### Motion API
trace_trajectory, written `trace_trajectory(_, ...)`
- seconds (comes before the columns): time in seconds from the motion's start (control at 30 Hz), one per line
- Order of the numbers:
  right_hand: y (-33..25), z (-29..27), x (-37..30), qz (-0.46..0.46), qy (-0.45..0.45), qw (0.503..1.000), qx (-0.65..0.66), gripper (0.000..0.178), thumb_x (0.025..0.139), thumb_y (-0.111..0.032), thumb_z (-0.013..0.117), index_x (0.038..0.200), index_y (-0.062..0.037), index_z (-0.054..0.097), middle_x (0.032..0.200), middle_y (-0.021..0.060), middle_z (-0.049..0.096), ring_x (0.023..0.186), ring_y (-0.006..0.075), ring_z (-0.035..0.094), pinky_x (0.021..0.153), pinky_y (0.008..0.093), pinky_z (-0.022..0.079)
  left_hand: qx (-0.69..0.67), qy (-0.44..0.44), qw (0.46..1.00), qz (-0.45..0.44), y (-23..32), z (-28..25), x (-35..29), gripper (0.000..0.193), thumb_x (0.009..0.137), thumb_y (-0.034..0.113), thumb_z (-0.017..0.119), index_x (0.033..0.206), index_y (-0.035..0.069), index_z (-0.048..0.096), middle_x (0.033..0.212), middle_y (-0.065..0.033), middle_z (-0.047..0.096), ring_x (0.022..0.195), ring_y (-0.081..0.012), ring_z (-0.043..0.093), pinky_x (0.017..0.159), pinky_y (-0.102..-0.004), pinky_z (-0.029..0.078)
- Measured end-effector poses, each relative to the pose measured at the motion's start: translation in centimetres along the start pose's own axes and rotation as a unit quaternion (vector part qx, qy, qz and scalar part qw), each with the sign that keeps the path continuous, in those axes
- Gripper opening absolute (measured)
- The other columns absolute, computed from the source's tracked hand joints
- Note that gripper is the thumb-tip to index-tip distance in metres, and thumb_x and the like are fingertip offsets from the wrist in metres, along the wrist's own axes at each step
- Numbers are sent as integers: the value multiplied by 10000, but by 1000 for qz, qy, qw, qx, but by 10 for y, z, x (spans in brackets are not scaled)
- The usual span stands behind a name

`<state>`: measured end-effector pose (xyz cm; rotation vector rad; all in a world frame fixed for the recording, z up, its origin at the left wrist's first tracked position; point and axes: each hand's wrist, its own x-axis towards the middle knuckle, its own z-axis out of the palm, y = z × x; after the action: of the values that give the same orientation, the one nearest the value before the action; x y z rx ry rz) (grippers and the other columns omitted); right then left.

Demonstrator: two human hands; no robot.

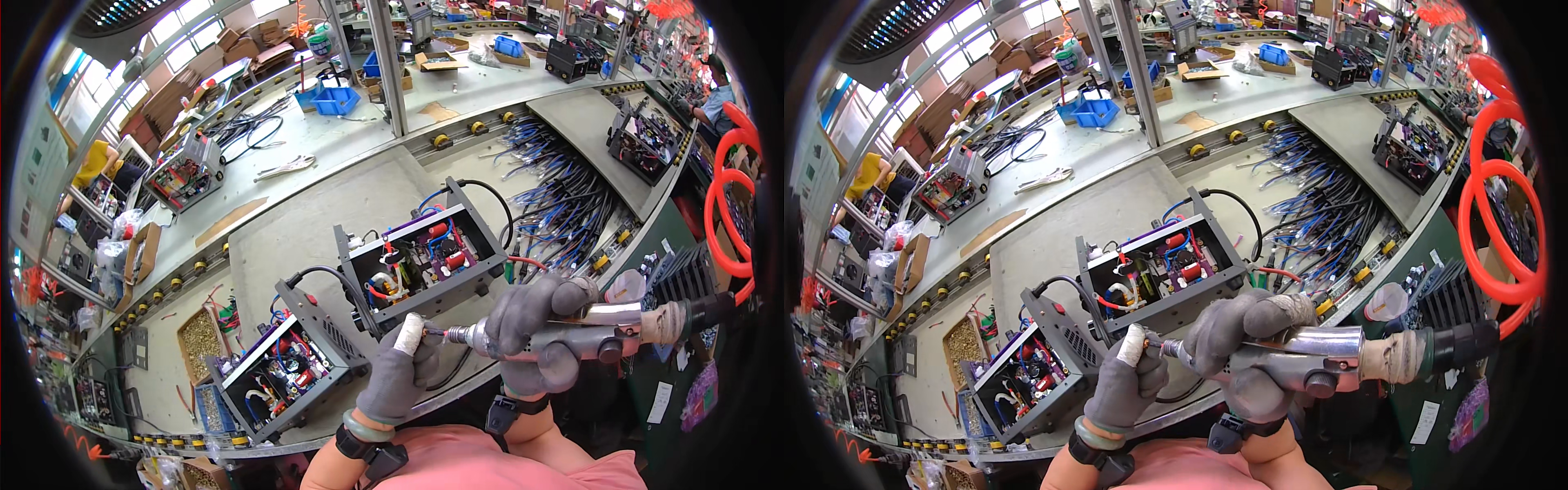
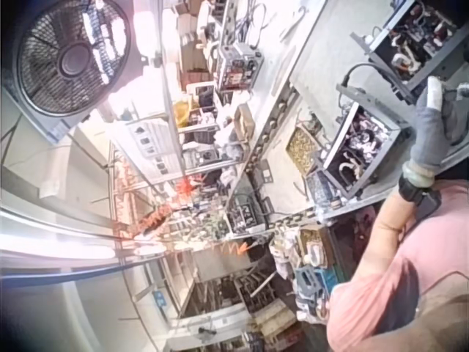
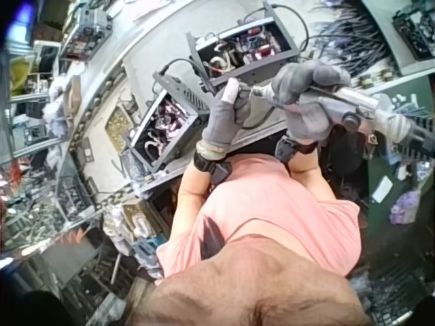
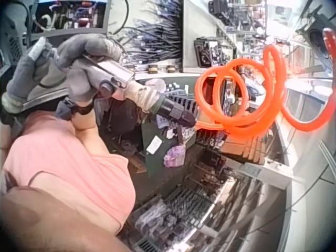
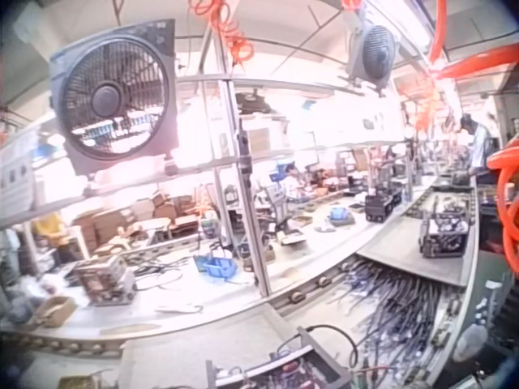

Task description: Assembling electronic components and wiring into metal equipment housings on a production line.

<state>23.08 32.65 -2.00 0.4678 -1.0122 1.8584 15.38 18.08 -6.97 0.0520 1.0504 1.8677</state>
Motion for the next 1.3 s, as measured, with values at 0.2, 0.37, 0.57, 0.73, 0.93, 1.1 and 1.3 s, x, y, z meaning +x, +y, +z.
trace_trajectory(0.2, 9, 11, -5, 17, 99, 995, -8, 467, 776, -206, 615, 1212, -68, 523, 769, 49, 521, 549, 139, 512, 491, 285, 435, 88, 42, 995, -11, 3, 14, -2, 370, 1018, 426, 506, 861, 93, 547, 611, 69, 313, 468, -54, 268, 424, -246, 192)
trace_trajectory(0.37, 3, 6, -17, 10, 161, 987, -28, 496, 790, -197, 721, 1252, -135, 550, 871, 76, 582, 660, 201, 587, 593, 382, 490, -73, 73, 994, -22, 3, 14, 6, 359, 1022, 419, 498, 925, 83, 575, 609, 55, 327, 457, -68, 274, 417, -253, 203)
trace_trajectory(0.57, 6, -6, -22, -39, 86, 994, -53, 459, 856, -243, 696, 1279, -115, 573, 887, 96, 599, 705, 232, 621, 612, 404, 501, -89, 57, 994, -24, -4, 14, 10, 369, 1032, 438, 461, 935, 98, 568, 577, 84, 210, 445, -53, 190, 423, -230, 191)
trace_trajectory(0.73, 10, -6, -23, -69, 50, 995, -56, 470, 892, -314, 677, 1282, -82, 555, 919, 129, 607, 759, 258, 635, 624, 432, 514, -120, 48, 991, -42, -7, 14, 12, 368, 1035, 426, 464, 960, 83, 572, 589, 68, 262, 459, -60, 225, 426, -235, 201)
trace_trajectory(0.93, 1, -13, -24, -72, -80, 993, -52, 600, 912, -484, 624, 1328, -78, 480, 953, 194, 592, 764, 314, 622, 690, 506, 547, -175, 53, 983, -30, -14, 18, 11, 387, 1036, 428, 464, 994, 59, 573, 592, 61, 267, 480, -60, 241, 442, -241, 214)
trace_trajectory(1.1, -11, -27, -16, -35, -178, 982, -56, 680, 914, -484, 621, 1433, -100, 408, 1007, 232, 612, 817, 356, 638, 734, 519, 553, -213, 61, 974, -51, -12, 21, 7, 372, 1031, 418, 481, 984, 61, 575, 597, 66, 242, 487, -55, 235, 449, -239, 215)
trace_trajectory(1.3, -1, 4, -18, -90, -56, 993, -59, 660, 908, -444, 637, 1422, -90, 419, 1046, 200, 602, 845, 299, 636, 711, 475, 547, -117, 141, 981, 64, -15, 35, -3, 319, 1035, 367, 494, 1012, 68, 603, 602, 68, 262, 488, -55, 240, 441, -238, 215)
